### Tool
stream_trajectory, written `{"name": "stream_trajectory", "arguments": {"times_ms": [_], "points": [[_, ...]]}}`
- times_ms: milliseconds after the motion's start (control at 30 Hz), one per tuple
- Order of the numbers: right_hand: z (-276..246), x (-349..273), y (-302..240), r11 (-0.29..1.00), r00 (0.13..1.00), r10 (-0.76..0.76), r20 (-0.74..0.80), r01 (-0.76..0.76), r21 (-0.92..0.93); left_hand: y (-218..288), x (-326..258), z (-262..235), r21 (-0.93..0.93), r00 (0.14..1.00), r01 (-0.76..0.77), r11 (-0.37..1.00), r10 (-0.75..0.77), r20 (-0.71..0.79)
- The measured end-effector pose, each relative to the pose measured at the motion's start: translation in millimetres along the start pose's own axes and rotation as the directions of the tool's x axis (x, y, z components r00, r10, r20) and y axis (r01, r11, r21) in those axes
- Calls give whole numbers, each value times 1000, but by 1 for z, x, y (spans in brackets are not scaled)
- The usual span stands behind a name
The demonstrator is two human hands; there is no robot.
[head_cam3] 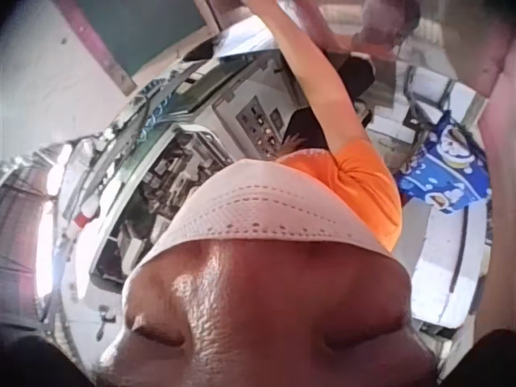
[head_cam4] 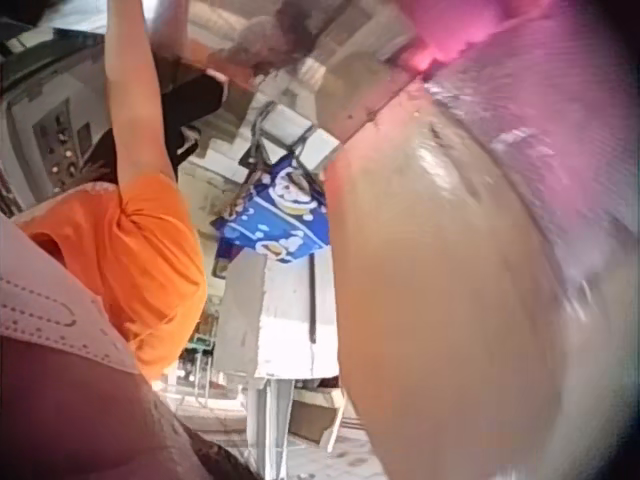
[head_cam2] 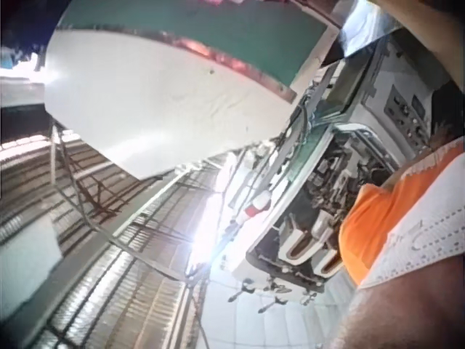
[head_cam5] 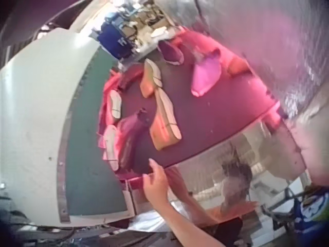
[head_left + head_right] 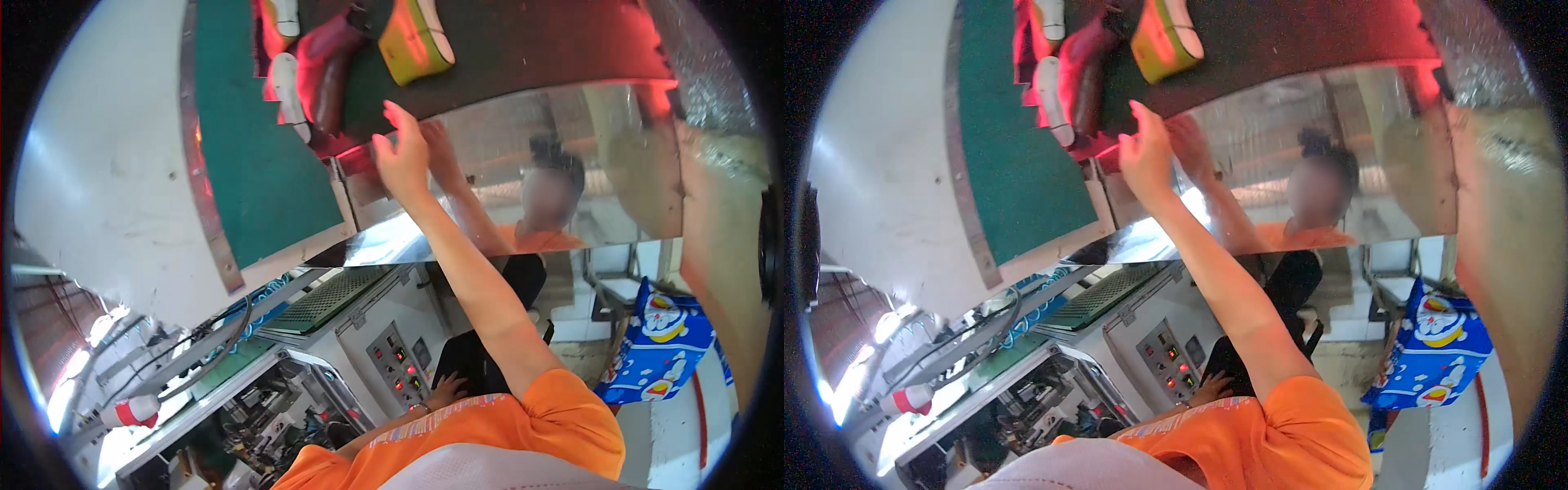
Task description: The person places brown shoe uppers onto a machine jig, secures them, and operates the machine to process the footwear. The person then removes the processed shoes and places them on a nearby table, repeating the cycle with new shoe uppers.
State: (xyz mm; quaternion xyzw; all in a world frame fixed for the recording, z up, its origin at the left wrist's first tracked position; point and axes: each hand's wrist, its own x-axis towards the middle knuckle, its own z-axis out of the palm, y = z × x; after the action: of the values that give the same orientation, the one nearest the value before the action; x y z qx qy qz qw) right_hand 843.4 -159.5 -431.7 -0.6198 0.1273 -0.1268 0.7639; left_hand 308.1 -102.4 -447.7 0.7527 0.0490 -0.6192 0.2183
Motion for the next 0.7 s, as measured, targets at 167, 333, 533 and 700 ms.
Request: {"name": "stream_trajectory", "arguments": {"times_ms": [167,333,533,700], "points": [[-34,-45,-30,996,996,79,37,-80,26,24,0,-14,-458,962,-101,883,-32,-272],[-61,-67,-43,983,987,41,158,-11,-185,107,-53,-106,-424,689,-390,818,-47,-724],[-139,-19,-57,732,919,-368,138,378,-567,146,-178,-301,128,-514,37,991,129,-848],[-222,-14,-45,744,952,-301,-51,201,-637,143,-205,-398,-14,-515,50,999,14,-857]]}}
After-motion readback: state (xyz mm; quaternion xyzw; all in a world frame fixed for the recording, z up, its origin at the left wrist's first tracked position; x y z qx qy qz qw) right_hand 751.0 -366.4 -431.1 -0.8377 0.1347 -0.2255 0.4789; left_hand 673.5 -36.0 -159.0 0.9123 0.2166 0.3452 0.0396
